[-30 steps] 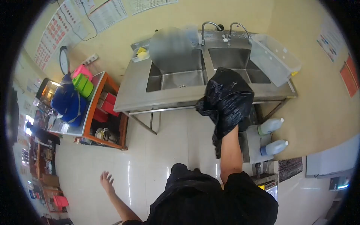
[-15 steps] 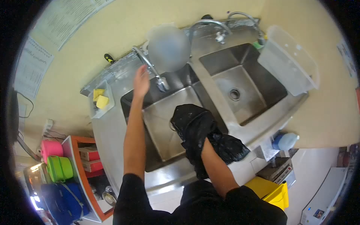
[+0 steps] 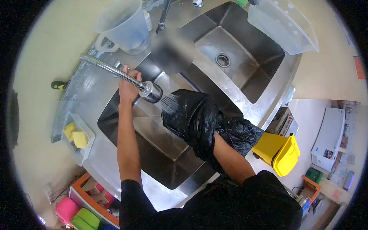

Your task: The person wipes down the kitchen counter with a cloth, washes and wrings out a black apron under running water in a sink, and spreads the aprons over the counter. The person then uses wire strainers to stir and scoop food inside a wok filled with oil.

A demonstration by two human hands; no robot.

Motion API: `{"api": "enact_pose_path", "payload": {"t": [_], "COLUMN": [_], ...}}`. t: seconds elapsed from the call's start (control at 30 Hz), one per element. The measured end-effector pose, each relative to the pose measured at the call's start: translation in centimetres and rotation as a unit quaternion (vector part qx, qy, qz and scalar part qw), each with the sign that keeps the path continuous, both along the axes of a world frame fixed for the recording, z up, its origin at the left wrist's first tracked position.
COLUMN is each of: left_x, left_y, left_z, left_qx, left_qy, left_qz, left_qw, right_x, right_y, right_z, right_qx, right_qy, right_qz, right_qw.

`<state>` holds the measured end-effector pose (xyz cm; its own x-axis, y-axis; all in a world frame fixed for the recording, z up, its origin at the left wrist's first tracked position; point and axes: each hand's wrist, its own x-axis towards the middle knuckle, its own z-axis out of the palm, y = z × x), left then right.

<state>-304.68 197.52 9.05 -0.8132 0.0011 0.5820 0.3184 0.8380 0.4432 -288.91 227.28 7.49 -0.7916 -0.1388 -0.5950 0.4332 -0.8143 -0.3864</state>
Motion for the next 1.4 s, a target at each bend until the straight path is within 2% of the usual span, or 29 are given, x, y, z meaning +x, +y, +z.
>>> {"api": "enact_pose_path", "payload": {"t": [0.07, 0.1, 0.17, 0.2, 0.23, 0.27, 0.3, 0.33, 0.37, 0.4, 0.43, 0.47, 0.5, 0.53, 0.6, 0.63, 0.67, 0.7, 0.83, 0.87, 0.9, 0.93, 0.97, 1.03, 1.1, 1.27, 1.33, 1.37, 1.4], "left_x": [1.3, 3.4, 7.5, 8.7, 9.2, 9.9, 8.9, 8.0, 7.2, 7.7, 8.8, 11.2, 12.0, 11.9, 10.5, 10.1, 11.8, 12.3, 11.7, 12.9, 14.7, 15.5, 15.1, 13.2, 12.4, 13.2, 9.8, 8.3, 6.7], "left_y": [3.0, 5.7, 11.6, 14.4, 16.3, 17.4, 16.8, 15.6, 14.6, 14.9, 15.8, 18.1, 19.3, 19.1, 16.0, 15.8, 16.5, 17.0, 15.8, 17.5, 19.9, 21.2, 20.7, 17.0, 16.4, 14.7, 10.2, 8.0, 5.6], "left_z": [1.0, 2.4, 1.7, 2.5, -0.1, -3.3, -4.6, -6.8, -9.9, -11.4, -9.5, -7.2, -6.1, -6.1, -10.8, -12.1, -5.9, -5.4, -11.9, -11.6, -7.5, -5.3, -5.0, -10.5, -5.9, -10.0, -8.8, -7.8, -5.4], "left_qx": [0.077, 0.242, 0.433, 0.417, 0.179, -0.072, 0.042, 0.221, 0.367, 0.367, 0.32, 0.175, 0.129, 0.128, 0.298, 0.327, 0.24, 0.22, 0.372, 0.279, 0.108, 0.039, 0.118, 0.294, 0.302, 0.126, 0.0, 0.009, 0.133], "left_qy": [0.008, -0.16, -0.176, -0.224, -0.152, -0.072, -0.218, -0.381, -0.496, -0.493, -0.469, -0.38, -0.348, -0.347, -0.491, -0.509, -0.511, -0.502, -0.542, -0.485, -0.374, -0.309, -0.365, -0.547, -0.553, -0.598, -0.577, -0.533, -0.483], "left_qz": [0.021, 0.087, 0.061, 0.063, 0.054, 0.041, 0.015, -0.019, -0.041, -0.033, -0.013, 0.027, 0.036, 0.031, -0.01, -0.008, -0.017, -0.012, -0.03, -0.003, 0.057, 0.094, 0.032, -0.042, -0.032, 0.001, 0.059, 0.098, 0.104], "left_qw": [0.997, 0.953, 0.882, 0.878, 0.97, 0.994, 0.975, 0.898, 0.786, 0.788, 0.823, 0.908, 0.928, 0.928, 0.819, 0.796, 0.825, 0.836, 0.753, 0.829, 0.919, 0.946, 0.923, 0.782, 0.776, 0.791, 0.815, 0.841, 0.859], "right_x": [-0.2, -0.8, -2.1, -3.1, -4.1, -4.6, -5.3, -5.8, -5.7, -5.5, -5.8, -4.8, -3.7, -3.6, -3.3, -3.5, -3.7, -2.9, -1.1, -1.3, -1.4, -1.4, -1.5, -0.6, -0.9, 1.7, 1.6, 1.4, 0.7], "right_y": [-0.8, -1.5, -3.8, -5.5, -7.0, -8.6, -9.6, -10.7, -11.1, -11.2, -11.0, -10.0, -9.9, -10.0, -9.5, -9.3, -9.1, -8.6, -8.2, -7.8, -7.9, -7.1, -6.6, -6.1, -6.6, -5.6, -4.8, -4.2, -3.8], "right_z": [-0.4, -0.9, -2.0, -2.6, -3.1, -3.7, -4.1, -4.6, -5.1, -5.3, -5.4, -5.4, -3.0, -3.3, -3.5, -3.5, -3.5, -3.2, -3.4, -3.3, -3.3, -2.8, -2.7, -3.0, -3.4, -3.5, -2.6, -2.4, -2.6], "right_qx": [-0.006, -0.006, -0.015, -0.02, -0.029, -0.029, -0.017, -0.001, 0.027, 0.045, 0.029, -0.057, -0.084, -0.064, -0.034, -0.025, -0.022, -0.022, -0.008, -0.01, -0.008, -0.011, -0.009, -0.003, -0.003, -0.005, -0.006, -0.009, -0.012], "right_qy": [0.003, 0.005, 0.011, 0.014, 0.015, 0.014, 0.008, 0.003, -0.009, -0.01, 0.003, 0.054, -0.003, -0.008, -0.003, 0.0, 0.004, 0.004, -0.015, -0.013, -0.009, 0.0, 0.007, -0.001, -0.004, -0.027, -0.013, -0.008, 0.003], "right_qz": [-0.006, -0.013, -0.03, -0.051, -0.074, -0.1, -0.125, -0.157, -0.178, -0.189, -0.194, -0.186, -0.165, -0.144, -0.128, -0.122, -0.121, -0.118, -0.094, -0.094, -0.097, -0.095, -0.092, -0.084, -0.082, -0.041, -0.016, -0.008, 0.001], "right_qw": [1.0, 1.0, 0.999, 0.998, 0.997, 0.995, 0.992, 0.988, 0.984, 0.981, 0.981, 0.979, 0.983, 0.987, 0.991, 0.992, 0.992, 0.993, 0.995, 0.995, 0.995, 0.995, 0.996, 0.996, 0.997, 0.999, 1.0, 1.0, 1.0]}}
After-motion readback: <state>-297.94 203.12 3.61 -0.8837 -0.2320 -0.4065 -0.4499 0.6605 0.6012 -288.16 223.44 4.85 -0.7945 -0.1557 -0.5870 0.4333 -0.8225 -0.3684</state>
